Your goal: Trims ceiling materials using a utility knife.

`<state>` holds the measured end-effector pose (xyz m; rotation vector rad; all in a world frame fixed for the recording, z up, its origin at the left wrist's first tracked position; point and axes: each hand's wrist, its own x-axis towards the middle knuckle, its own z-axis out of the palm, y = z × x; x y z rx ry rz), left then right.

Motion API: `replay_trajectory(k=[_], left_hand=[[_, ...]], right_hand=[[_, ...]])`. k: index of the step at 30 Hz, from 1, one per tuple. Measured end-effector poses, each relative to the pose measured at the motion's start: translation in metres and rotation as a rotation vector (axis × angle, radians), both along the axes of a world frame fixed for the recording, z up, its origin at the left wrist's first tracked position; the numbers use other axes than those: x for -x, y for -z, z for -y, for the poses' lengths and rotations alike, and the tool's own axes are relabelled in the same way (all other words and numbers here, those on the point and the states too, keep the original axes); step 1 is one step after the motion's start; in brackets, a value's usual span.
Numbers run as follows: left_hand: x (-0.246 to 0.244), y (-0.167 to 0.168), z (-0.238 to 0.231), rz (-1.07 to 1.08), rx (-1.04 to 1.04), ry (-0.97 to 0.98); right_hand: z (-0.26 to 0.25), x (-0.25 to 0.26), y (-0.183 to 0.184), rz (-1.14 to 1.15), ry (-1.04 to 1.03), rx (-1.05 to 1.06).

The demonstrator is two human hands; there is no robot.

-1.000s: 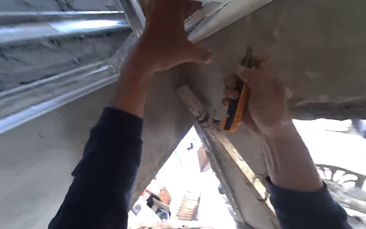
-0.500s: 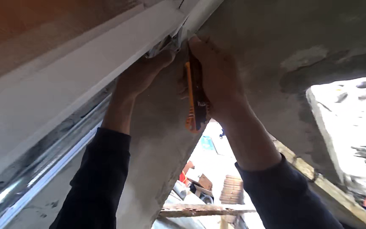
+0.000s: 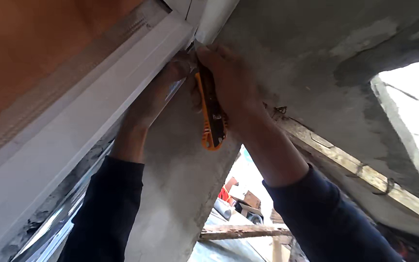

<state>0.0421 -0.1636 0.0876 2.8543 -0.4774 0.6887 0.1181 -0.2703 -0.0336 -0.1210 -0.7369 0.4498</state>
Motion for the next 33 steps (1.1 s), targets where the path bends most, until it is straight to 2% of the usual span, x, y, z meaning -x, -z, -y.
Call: replay_trajectory(k=[6, 33], left_hand=[[0.002, -0.004, 0.007, -0.165, -0.039, -0.126], [-0.006, 0.003, 0.011, -0.153, 0.106, -0.082]], right_hand=[[-0.004, 0.001, -0.003, -0.08, -0.071, 0.023], [-0.011, -0.003, -0.003, -0.075, -0.18, -0.103]])
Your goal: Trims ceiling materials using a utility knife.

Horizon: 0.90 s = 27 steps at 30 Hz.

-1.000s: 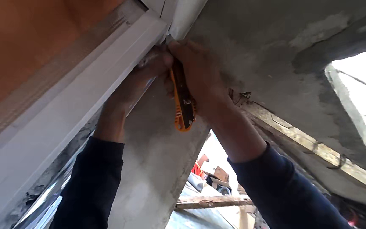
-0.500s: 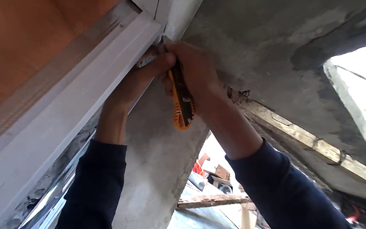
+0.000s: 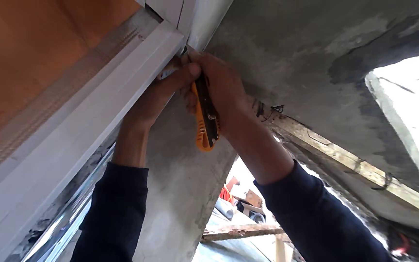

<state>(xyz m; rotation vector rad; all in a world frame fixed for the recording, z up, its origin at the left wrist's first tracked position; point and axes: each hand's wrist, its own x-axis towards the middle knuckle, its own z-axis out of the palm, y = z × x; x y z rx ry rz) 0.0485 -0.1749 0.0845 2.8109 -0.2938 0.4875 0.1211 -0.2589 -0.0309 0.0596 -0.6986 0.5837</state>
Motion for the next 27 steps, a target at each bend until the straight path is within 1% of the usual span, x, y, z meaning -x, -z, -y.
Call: replay_trajectory(k=[4, 5, 8, 10, 11, 14, 15, 19, 27], left_hand=[[0.003, -0.011, -0.036, -0.015, 0.016, 0.078], [0.003, -0.011, -0.035, -0.006, 0.015, 0.069], [0.0, -0.002, -0.003, 0.009, 0.032, -0.007], [-0.001, -0.006, -0.022, -0.036, 0.064, 0.124], [-0.001, -0.008, -0.028, -0.061, 0.085, 0.154], [0.001, -0.002, 0.001, -0.069, 0.094, 0.016], [0.001, -0.001, 0.005, -0.063, 0.09, 0.007], [-0.001, -0.001, 0.006, -0.024, 0.066, 0.006], [-0.001, 0.0, 0.002, 0.035, 0.046, -0.015]], right_hand=[[-0.001, 0.002, -0.002, -0.033, -0.048, -0.007], [-0.001, 0.002, -0.002, -0.038, -0.056, -0.008], [0.002, 0.004, -0.003, -0.063, -0.076, 0.005], [0.003, 0.006, -0.005, -0.082, -0.082, 0.007], [0.003, 0.007, -0.006, -0.092, -0.078, 0.012], [0.003, 0.009, -0.01, -0.117, -0.045, 0.031], [0.004, 0.01, -0.01, -0.12, -0.042, 0.044], [0.005, 0.007, -0.009, -0.094, -0.057, 0.043], [0.004, 0.003, -0.007, -0.028, -0.017, 0.078]])
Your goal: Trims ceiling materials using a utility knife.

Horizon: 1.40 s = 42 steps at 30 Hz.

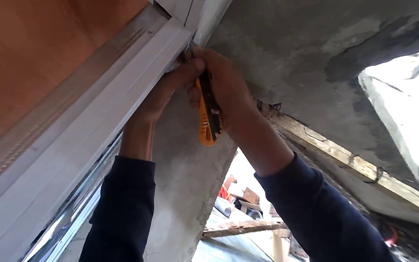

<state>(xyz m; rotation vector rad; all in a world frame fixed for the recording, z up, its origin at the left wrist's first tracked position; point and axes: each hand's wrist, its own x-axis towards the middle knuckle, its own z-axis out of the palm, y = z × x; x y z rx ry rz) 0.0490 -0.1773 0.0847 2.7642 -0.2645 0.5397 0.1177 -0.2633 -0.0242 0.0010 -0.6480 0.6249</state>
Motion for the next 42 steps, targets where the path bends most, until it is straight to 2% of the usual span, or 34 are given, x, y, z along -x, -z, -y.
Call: replay_trajectory(k=[20, 42], left_hand=[[0.0, 0.0, -0.005, 0.0, 0.046, 0.011], [0.001, -0.001, -0.009, -0.058, 0.075, 0.004]], right_hand=[[-0.006, 0.004, 0.001, 0.019, 0.018, -0.068], [-0.007, 0.015, -0.003, -0.045, 0.03, -0.052]])
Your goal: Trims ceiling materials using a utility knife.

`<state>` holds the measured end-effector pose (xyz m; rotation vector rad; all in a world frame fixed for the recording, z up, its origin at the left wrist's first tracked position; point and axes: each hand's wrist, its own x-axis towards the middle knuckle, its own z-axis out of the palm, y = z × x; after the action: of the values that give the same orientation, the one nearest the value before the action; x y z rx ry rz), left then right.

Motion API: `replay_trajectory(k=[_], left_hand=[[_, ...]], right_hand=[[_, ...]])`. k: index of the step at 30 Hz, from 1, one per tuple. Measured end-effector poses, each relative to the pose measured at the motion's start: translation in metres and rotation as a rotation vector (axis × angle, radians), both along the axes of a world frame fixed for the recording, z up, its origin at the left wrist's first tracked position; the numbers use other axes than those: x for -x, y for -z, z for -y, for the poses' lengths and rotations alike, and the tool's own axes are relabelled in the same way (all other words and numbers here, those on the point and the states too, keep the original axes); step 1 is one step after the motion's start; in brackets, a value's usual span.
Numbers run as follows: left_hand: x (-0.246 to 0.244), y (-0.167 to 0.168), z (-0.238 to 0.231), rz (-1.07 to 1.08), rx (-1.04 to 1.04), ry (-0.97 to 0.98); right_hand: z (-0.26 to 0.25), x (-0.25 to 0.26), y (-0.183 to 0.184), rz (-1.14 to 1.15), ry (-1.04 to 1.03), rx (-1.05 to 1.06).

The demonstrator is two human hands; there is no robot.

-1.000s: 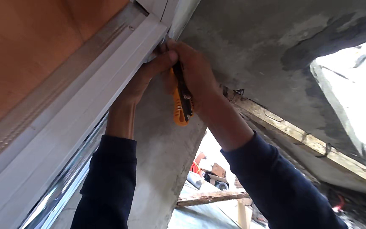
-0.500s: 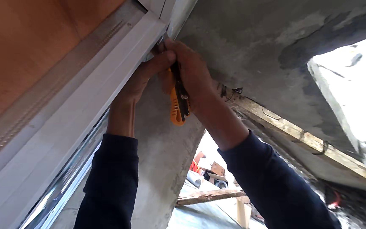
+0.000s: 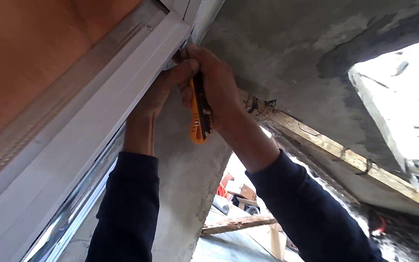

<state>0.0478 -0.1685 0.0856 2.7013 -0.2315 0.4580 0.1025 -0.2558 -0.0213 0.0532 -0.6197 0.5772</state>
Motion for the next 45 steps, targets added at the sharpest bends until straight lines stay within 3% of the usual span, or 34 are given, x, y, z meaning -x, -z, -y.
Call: replay_trajectory(k=[9, 15, 22, 45], left_hand=[[0.013, -0.02, -0.025, -0.229, -0.011, 0.059], [0.009, 0.0, 0.019, -0.04, -0.116, -0.15], [0.002, 0.001, 0.018, -0.059, -0.016, -0.01], [0.0, -0.001, 0.012, -0.051, -0.048, 0.014]], right_hand=[[-0.006, 0.03, 0.0, -0.153, 0.034, -0.007], [-0.006, 0.013, 0.004, -0.14, 0.018, 0.012], [-0.001, 0.005, -0.006, -0.13, 0.004, -0.01], [-0.004, 0.003, -0.007, -0.14, -0.03, -0.046]])
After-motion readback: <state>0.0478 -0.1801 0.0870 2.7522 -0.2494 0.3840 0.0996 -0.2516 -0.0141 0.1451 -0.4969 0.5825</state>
